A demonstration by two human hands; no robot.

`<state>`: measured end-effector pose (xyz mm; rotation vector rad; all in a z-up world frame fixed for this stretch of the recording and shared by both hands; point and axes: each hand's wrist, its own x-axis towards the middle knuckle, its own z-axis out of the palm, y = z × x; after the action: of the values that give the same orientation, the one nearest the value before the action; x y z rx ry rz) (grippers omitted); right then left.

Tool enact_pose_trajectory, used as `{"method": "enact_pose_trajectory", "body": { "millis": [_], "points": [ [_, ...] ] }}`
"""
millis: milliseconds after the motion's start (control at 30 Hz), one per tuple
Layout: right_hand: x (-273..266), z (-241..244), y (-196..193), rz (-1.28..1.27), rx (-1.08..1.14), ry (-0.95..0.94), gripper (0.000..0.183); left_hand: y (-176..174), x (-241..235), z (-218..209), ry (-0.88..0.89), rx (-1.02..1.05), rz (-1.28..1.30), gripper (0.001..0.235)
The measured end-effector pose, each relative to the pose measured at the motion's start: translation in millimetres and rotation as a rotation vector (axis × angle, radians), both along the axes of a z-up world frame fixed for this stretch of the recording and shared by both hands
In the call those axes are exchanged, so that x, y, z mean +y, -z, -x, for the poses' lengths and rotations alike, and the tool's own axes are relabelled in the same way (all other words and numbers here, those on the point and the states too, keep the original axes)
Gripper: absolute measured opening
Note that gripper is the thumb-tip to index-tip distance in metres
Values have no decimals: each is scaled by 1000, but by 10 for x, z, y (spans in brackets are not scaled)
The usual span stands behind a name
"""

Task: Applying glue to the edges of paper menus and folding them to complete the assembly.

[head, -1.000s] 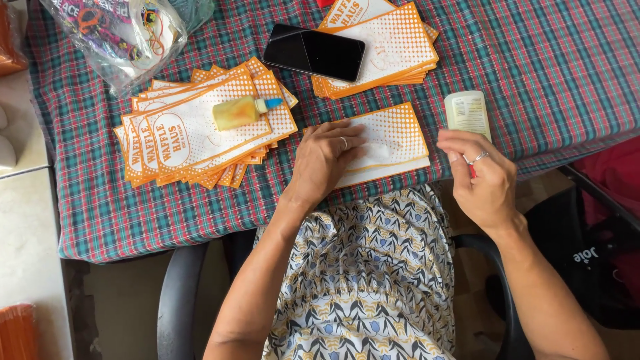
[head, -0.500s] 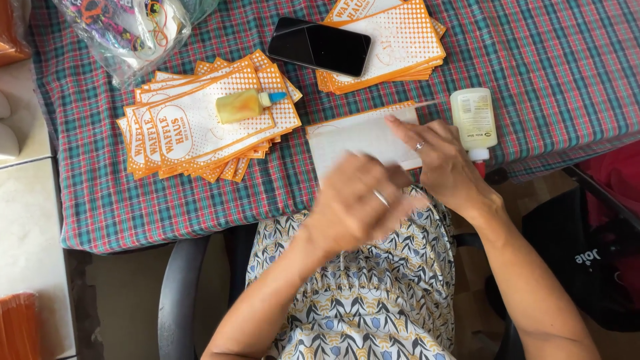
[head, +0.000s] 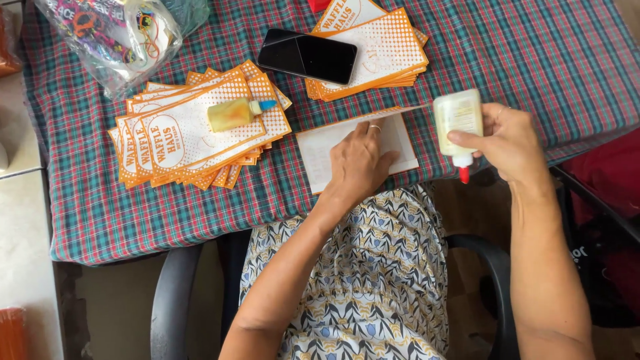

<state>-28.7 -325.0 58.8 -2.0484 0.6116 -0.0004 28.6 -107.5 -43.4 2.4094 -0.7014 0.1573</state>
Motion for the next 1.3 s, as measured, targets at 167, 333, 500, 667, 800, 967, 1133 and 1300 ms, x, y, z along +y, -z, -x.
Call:
{"method": "enact_pose_trajectory", "body": {
  "millis": [167,333,500,667,800,967,1133,1300],
  "points": [
    [-1,12,205,-384,-485,91,36,-123,-10,-92,-16,129,-78,83],
    [250,-133,356,-348,-730,80,33,-246,19,-116,11,246,-80,91],
    [298,-130,397,-93,-689,-6,36,-195,46,-120,18,214,-67,94],
    [184,-13,463,-223,-683,20,33,-144,47,-130,22,171,-76,96],
    [255,-159,394,-200,-718,-14,35,-88,40,-123,18,94,-70,100],
    [265,-375,477,-178,-783,-17,36,-163,37,-114,14,141,-93,95],
    [225,-241,458,-226,-732,-14,36,-117,23,-115,11,121,-73,95],
    [76,20,531,-220,-658,0,32,-188,40,-113,21,156,-97,97]
  ]
}}
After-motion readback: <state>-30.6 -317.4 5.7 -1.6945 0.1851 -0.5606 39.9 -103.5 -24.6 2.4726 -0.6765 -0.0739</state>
